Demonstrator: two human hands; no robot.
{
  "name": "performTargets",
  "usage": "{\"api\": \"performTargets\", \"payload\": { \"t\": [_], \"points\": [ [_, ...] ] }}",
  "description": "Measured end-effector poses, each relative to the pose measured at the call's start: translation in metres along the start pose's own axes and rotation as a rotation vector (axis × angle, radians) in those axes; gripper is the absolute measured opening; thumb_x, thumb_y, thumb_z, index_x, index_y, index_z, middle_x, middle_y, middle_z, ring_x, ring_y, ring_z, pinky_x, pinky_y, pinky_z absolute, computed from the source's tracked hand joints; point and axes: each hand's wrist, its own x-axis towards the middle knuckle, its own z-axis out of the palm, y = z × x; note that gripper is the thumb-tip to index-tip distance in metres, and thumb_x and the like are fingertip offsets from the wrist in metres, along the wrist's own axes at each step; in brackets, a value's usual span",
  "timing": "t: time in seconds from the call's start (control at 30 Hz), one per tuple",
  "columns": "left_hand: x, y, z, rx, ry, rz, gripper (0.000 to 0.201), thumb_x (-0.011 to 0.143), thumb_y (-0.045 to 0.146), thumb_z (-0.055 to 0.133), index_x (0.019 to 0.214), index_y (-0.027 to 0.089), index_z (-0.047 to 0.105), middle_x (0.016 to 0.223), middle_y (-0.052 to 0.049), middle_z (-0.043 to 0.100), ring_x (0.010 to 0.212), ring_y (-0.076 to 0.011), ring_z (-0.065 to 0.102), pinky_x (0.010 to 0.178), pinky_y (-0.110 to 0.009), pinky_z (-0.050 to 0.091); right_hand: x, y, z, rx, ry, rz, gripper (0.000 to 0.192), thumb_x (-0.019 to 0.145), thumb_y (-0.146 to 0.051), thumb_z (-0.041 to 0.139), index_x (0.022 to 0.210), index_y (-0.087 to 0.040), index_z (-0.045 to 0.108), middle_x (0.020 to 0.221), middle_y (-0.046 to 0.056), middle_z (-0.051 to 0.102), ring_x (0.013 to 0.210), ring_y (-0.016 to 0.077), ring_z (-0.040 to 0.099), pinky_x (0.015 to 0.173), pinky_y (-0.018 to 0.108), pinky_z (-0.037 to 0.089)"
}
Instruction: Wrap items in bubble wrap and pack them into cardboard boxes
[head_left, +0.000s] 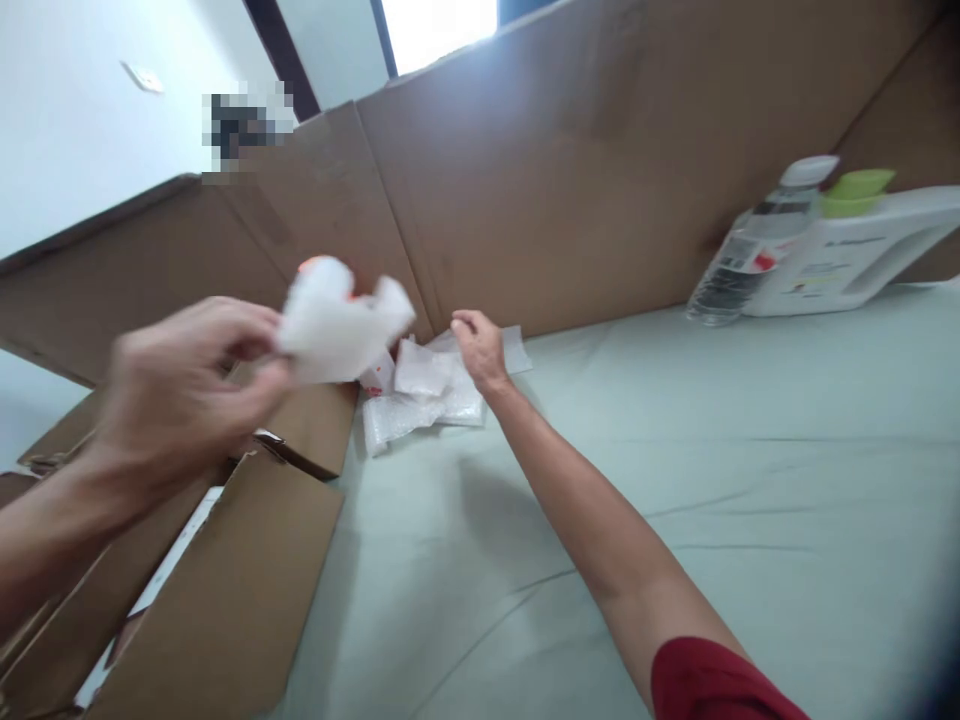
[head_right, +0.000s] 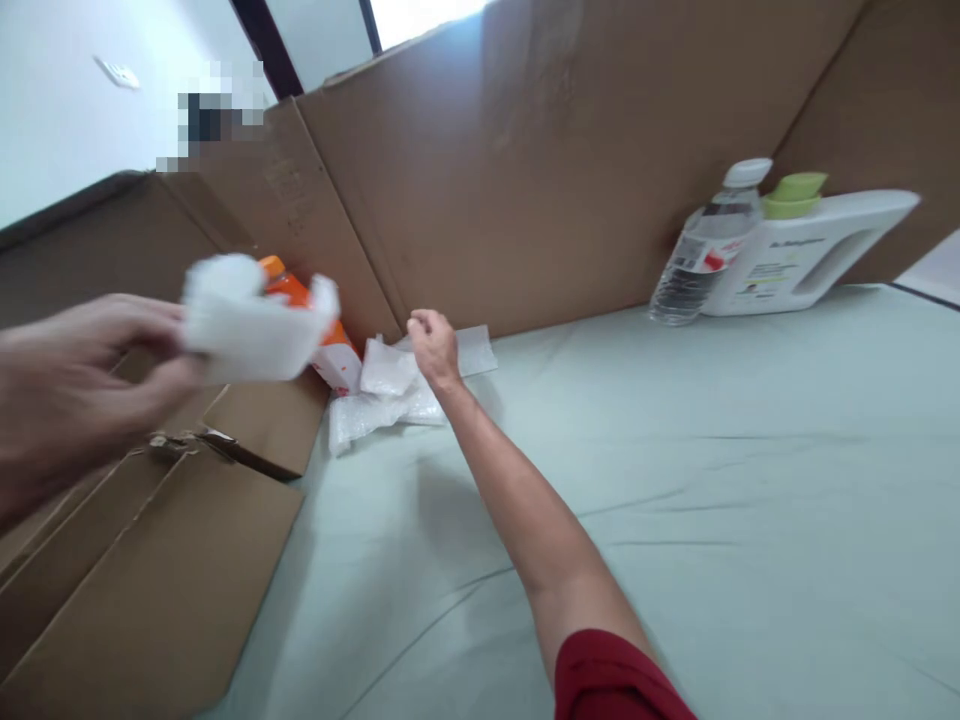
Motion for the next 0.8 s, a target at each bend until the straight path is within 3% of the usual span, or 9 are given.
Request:
{"api": "performTargets", "payload": {
  "t": [0.07,0.1,0.2,0.3,0.4,0.47,0.53,0.67,0.8],
  "points": [
    [0.022,0.031,0.044,0.075,-0.030,0.239,0.006,0.081,0.025,0.060,0.083,0.022,0.065,0.104,-0.004,0.072,0.098,-0.0252,0.065,0.091,-0.042,0.052,0.011,0.010,-0.028,0.197,0.235,0.048,0.045,0.097,-0.031,0.034,0.126,-0.013,0.063,0.124,0.014,0.069,0.115,0.0218,0.063,0.104,0.039,0.047],
    [0.031,0.040,0.069,0.137,-0.055,0.268,0.007,0.081,0.022,0.058,0.082,0.022,0.064,0.104,-0.007,0.072,0.099,-0.0278,0.065,0.091,-0.045,0.051,0.014,0.016,-0.043,0.286,0.341,0.063,0.043,0.095,-0.032,0.037,0.122,-0.014,0.064,0.120,0.013,0.071,0.112,0.0221,0.063,0.104,0.040,0.047],
    [0.040,0.046,0.152,0.253,-0.239,0.168,0.019,0.088,0.018,0.052,0.100,0.018,0.067,0.128,-0.017,0.065,0.119,-0.0349,0.058,0.102,-0.053,0.045,0.009,0.031,-0.075,0.344,0.481,0.045,0.039,0.093,-0.034,0.041,0.118,-0.017,0.065,0.115,0.011,0.071,0.108,0.0217,0.064,0.103,0.040,0.047],
    [0.020,0.037,0.229,0.234,-0.337,0.103,0.037,0.088,0.024,0.059,0.123,0.015,0.062,0.146,-0.021,0.054,0.129,-0.0379,0.053,0.104,-0.053,0.044,-0.017,0.037,-0.078,0.185,0.344,-0.061,0.041,0.094,-0.033,0.042,0.125,-0.017,0.063,0.126,0.013,0.068,0.117,0.0235,0.061,0.106,0.041,0.046],
    [-0.008,0.027,0.277,0.222,-0.400,0.040,0.049,0.093,0.033,0.053,0.137,0.012,0.055,0.147,-0.023,0.054,0.134,-0.0374,0.051,0.108,-0.054,0.041,-0.048,0.039,-0.054,-0.088,-0.009,-0.165,0.048,0.092,-0.026,0.047,0.137,-0.018,0.059,0.144,0.013,0.060,0.132,0.0268,0.053,0.112,0.044,0.040],
    [-0.020,0.021,0.291,0.213,-0.420,0.024,0.050,0.096,0.035,0.049,0.141,0.015,0.053,0.150,-0.020,0.053,0.140,-0.0345,0.047,0.115,-0.053,0.035,-0.065,0.043,-0.036,-0.263,-0.218,-0.191,0.051,0.092,-0.022,0.048,0.142,-0.017,0.056,0.152,0.013,0.054,0.139,0.0286,0.047,0.113,0.047,0.038],
    [-0.024,0.017,0.295,0.200,-0.423,0.009,0.049,0.095,0.036,0.051,0.141,0.020,0.054,0.153,-0.016,0.052,0.144,-0.0318,0.044,0.119,-0.051,0.031,-0.074,0.049,-0.024,-0.384,-0.335,-0.216,0.050,0.095,-0.021,0.046,0.143,-0.017,0.056,0.156,0.013,0.049,0.145,0.0291,0.041,0.112,0.047,0.038],
    [-0.034,0.011,0.283,0.203,-0.320,-0.135,0.051,0.094,0.037,0.050,0.142,0.020,0.053,0.160,-0.018,0.040,0.151,-0.0355,0.032,0.122,-0.057,0.023,-0.077,0.062,-0.022,-0.472,-0.393,-0.276,0.045,0.100,-0.026,0.043,0.142,-0.019,0.057,0.160,0.012,0.044,0.149,0.0275,0.036,0.111,0.046,0.039],
    [-0.061,-0.003,0.267,0.201,-0.171,-0.398,0.060,0.095,0.040,0.045,0.147,0.010,0.043,0.163,-0.029,0.025,0.152,-0.0457,0.025,0.116,-0.068,0.025,-0.076,0.063,-0.027,-0.483,-0.402,-0.301,0.044,0.100,-0.027,0.045,0.141,-0.019,0.058,0.159,0.011,0.046,0.148,0.0277,0.037,0.110,0.044,0.038]
  ]
}}
